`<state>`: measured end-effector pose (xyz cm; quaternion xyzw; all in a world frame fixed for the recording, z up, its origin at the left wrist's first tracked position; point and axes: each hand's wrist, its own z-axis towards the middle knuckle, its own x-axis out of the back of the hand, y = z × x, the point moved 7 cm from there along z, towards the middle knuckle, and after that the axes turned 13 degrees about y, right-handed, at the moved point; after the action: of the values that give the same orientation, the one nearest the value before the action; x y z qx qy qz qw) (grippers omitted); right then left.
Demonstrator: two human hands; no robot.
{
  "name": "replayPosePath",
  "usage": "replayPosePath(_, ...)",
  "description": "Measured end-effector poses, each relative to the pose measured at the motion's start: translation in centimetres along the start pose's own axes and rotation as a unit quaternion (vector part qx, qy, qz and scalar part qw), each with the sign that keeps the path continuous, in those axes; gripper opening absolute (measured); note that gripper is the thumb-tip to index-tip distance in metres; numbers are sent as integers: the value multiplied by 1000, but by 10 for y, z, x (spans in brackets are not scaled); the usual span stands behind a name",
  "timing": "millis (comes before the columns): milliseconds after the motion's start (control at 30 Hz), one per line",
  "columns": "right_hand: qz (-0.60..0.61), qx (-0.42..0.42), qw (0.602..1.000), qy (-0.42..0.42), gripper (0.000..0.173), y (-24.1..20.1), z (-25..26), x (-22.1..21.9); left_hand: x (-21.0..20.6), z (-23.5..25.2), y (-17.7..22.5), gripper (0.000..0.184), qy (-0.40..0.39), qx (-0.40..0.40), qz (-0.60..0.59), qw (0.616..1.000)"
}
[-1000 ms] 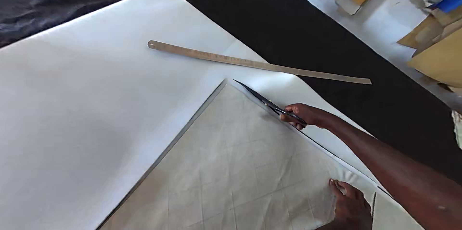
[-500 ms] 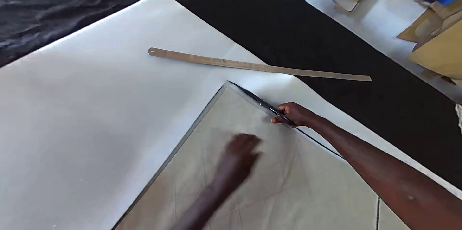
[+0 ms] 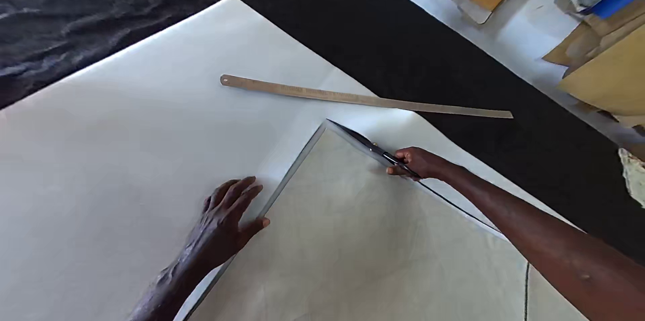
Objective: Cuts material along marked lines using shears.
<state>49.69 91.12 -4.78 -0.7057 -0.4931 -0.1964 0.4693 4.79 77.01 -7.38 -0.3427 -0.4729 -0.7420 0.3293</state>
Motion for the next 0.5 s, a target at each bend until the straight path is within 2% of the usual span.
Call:
replayPosePath(267, -64, -27, 998, -8, 55, -21, -3, 15, -5, -12, -9, 66, 46, -13, -6, 999)
replayPosePath(500, -209, -48, 974, 76, 57, -76, -37, 34, -7, -11, -15, 60, 59, -22, -12, 998)
